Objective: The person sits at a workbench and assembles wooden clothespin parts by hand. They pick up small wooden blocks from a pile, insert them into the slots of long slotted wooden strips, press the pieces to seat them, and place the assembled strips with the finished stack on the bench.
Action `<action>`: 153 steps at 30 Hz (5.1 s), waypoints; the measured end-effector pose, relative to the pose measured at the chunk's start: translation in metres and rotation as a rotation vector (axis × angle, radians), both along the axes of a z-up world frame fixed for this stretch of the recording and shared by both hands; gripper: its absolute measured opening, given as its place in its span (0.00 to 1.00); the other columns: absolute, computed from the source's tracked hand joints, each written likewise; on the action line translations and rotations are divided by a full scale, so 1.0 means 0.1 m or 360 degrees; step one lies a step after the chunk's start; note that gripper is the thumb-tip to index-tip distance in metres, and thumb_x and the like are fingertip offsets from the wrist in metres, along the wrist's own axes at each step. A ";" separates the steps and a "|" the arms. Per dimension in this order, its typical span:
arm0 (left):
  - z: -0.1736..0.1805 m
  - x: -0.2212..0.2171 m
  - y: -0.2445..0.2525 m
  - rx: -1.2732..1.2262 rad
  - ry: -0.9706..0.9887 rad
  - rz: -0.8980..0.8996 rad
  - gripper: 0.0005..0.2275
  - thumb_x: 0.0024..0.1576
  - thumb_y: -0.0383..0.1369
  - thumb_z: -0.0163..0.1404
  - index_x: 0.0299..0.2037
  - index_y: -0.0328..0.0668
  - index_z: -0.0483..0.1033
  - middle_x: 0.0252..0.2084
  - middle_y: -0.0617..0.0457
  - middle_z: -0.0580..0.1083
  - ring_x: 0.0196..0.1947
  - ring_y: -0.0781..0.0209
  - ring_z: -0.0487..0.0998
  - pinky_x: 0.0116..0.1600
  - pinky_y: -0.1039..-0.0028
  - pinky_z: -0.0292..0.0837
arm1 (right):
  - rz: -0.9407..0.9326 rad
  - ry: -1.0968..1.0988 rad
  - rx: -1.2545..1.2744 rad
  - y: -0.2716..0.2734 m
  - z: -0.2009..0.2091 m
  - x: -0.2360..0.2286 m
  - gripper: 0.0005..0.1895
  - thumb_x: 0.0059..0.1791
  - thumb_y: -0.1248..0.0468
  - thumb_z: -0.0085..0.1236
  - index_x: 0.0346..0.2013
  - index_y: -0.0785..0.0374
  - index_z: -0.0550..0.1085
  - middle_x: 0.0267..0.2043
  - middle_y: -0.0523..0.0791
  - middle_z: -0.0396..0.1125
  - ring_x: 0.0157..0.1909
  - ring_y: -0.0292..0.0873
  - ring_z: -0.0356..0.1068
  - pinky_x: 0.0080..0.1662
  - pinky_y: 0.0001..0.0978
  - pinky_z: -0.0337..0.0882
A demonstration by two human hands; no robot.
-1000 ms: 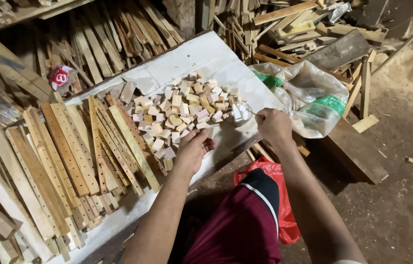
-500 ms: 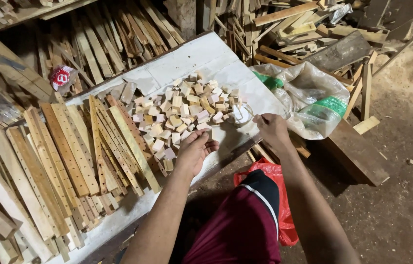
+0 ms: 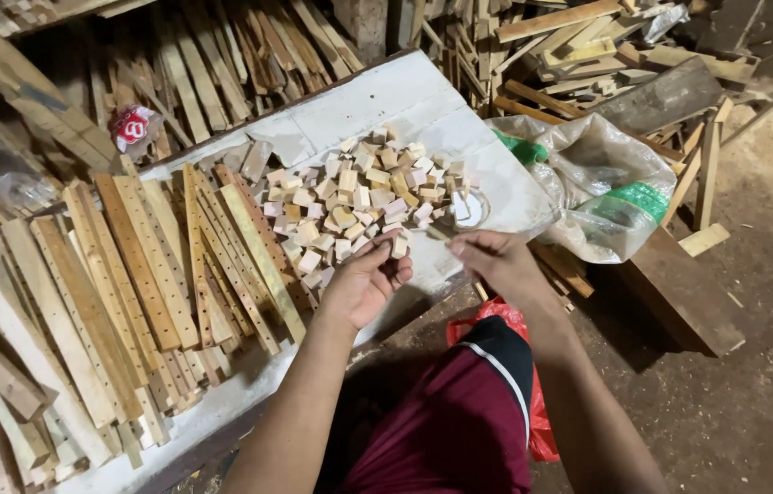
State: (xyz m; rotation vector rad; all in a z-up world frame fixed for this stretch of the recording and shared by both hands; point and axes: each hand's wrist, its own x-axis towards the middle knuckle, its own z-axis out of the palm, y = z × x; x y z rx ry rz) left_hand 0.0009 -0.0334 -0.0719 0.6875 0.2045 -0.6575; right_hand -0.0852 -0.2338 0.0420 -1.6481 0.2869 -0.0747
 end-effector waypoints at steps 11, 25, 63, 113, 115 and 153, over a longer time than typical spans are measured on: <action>0.17 -0.15 0.33 -0.0094 -0.0091 -0.0026 0.15 0.61 0.27 0.51 0.58 0.37 0.75 0.38 0.42 0.77 0.37 0.52 0.83 0.47 0.64 0.84 | 0.0264 0.0010 -0.0178 0.27 0.00 0.13 0.11 0.44 0.67 0.71 0.40 0.68 0.84 0.23 0.46 0.72 0.27 0.35 0.64 0.31 0.25 0.66; 0.17 -0.18 0.39 -0.0139 -0.0142 -0.0049 0.15 0.63 0.26 0.49 0.60 0.36 0.74 0.41 0.41 0.78 0.38 0.51 0.83 0.49 0.62 0.83 | 0.0395 0.0157 -0.0227 0.23 -0.03 0.07 0.11 0.41 0.68 0.73 0.38 0.65 0.85 0.26 0.47 0.76 0.28 0.37 0.67 0.31 0.26 0.71; 0.12 -0.60 0.47 0.1377 -0.0746 0.0248 0.19 0.50 0.31 0.65 0.52 0.40 0.77 0.45 0.47 0.69 0.44 0.56 0.78 0.47 0.72 0.77 | 0.0237 0.0122 -0.0159 0.14 -0.37 0.07 0.12 0.45 0.66 0.71 0.41 0.67 0.82 0.24 0.44 0.70 0.26 0.34 0.66 0.30 0.22 0.65; 0.43 -0.19 -0.09 0.1883 -0.1182 -0.0018 0.17 0.54 0.37 0.57 0.53 0.51 0.74 0.43 0.48 0.79 0.43 0.49 0.81 0.47 0.65 0.76 | -0.0320 0.0220 -0.1583 -1.05 -1.31 0.83 0.09 0.47 0.55 0.61 0.41 0.42 0.83 0.35 0.43 0.77 0.42 0.58 0.77 0.48 0.49 0.77; 0.51 -0.21 -0.04 0.1680 -0.1091 -0.0065 0.17 0.54 0.38 0.56 0.55 0.56 0.77 0.42 0.51 0.80 0.38 0.57 0.83 0.41 0.71 0.78 | -0.0260 0.0231 -0.1662 -1.05 -1.32 0.91 0.10 0.47 0.57 0.59 0.40 0.44 0.83 0.35 0.45 0.78 0.42 0.60 0.77 0.48 0.51 0.77; 0.31 -0.26 0.07 -0.0004 -0.0246 -0.0051 0.15 0.62 0.28 0.51 0.58 0.33 0.74 0.41 0.43 0.77 0.36 0.51 0.82 0.43 0.67 0.83 | 0.0236 0.0004 -0.0228 -0.01 -0.19 -0.02 0.12 0.46 0.65 0.70 0.43 0.64 0.84 0.29 0.46 0.76 0.33 0.34 0.67 0.38 0.26 0.71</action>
